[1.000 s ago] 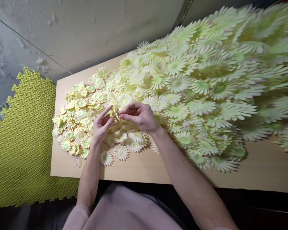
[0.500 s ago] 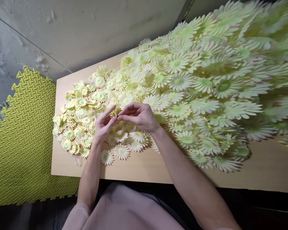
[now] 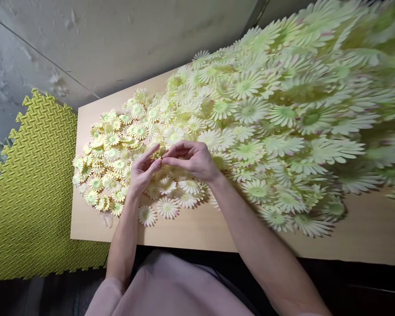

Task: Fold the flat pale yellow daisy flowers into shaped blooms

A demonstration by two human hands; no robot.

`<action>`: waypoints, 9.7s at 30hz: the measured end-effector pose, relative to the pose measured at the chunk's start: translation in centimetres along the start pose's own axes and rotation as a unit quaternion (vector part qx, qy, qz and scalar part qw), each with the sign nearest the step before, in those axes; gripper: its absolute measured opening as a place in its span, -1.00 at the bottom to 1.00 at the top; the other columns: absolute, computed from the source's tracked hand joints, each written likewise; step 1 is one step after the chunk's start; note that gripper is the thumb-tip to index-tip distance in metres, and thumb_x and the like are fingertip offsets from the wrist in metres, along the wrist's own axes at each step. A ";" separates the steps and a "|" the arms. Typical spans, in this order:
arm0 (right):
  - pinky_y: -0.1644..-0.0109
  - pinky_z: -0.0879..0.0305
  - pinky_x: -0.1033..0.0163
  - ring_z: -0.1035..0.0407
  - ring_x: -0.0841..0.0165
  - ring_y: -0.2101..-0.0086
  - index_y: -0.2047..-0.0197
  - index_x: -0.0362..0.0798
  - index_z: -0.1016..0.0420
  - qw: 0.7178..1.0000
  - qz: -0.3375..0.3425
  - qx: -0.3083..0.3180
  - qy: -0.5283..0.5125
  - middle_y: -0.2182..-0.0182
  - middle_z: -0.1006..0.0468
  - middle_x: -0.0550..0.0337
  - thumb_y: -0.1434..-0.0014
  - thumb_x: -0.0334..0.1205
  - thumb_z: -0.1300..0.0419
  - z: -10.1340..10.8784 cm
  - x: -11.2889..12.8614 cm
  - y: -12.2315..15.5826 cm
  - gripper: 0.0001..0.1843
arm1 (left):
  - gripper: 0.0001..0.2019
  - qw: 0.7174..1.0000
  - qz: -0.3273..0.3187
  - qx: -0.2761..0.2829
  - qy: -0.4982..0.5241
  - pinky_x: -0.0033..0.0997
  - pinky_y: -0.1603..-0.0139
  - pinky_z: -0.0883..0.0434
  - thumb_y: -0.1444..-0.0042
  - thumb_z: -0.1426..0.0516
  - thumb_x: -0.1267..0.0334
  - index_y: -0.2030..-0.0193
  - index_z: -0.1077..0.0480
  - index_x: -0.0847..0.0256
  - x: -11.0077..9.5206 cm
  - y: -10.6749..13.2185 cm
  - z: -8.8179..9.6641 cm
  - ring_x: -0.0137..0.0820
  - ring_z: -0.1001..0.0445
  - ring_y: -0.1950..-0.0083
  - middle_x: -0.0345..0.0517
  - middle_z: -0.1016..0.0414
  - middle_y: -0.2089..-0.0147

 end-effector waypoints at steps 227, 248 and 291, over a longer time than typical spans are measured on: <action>0.30 -0.46 0.21 -0.50 0.33 0.39 0.21 -0.12 -0.58 0.984 0.046 0.085 0.151 0.34 -0.60 0.10 -0.27 -0.16 -0.17 -0.8 -0.9 0.3 -0.78 | -0.82 0.970 -0.153 -0.156 -0.104 -0.48 0.29 -0.60 -0.09 -0.30 0.21 0.21 -0.53 0.24 0.0 -0.2 -0.7 -0.47 -0.62 0.36 -0.11 -0.64 0.33; 0.29 -0.46 0.19 -0.51 0.29 0.33 0.14 -0.13 -0.62 0.974 0.071 0.077 0.199 0.28 -0.66 0.02 -0.27 -0.13 -0.17 -0.7 -1.0 0.2 -0.71 | -0.79 0.977 -0.113 -0.157 -0.089 -0.46 0.27 -0.60 -0.04 -0.32 0.16 0.23 -0.54 0.22 0.2 -0.4 -0.6 -0.47 -0.62 0.35 -0.11 -0.65 0.33; 0.32 -0.45 0.20 -0.48 0.33 0.38 0.14 -0.11 -0.62 0.970 0.069 0.095 0.212 0.32 -0.64 0.06 -0.29 -0.12 -0.16 -0.7 -0.8 0.1 -0.72 | -0.80 0.980 -0.113 -0.140 -0.085 -0.46 0.26 -0.60 -0.05 -0.32 0.19 0.20 -0.54 0.20 0.5 -0.5 -0.2 -0.48 -0.62 0.34 -0.12 -0.65 0.31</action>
Point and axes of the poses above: each hand's wrist, its own y-axis away from the middle knuckle, its own z-axis out of the back of the hand, x = y × z, the point moved 1 cm from there along -y, towards the middle knuckle
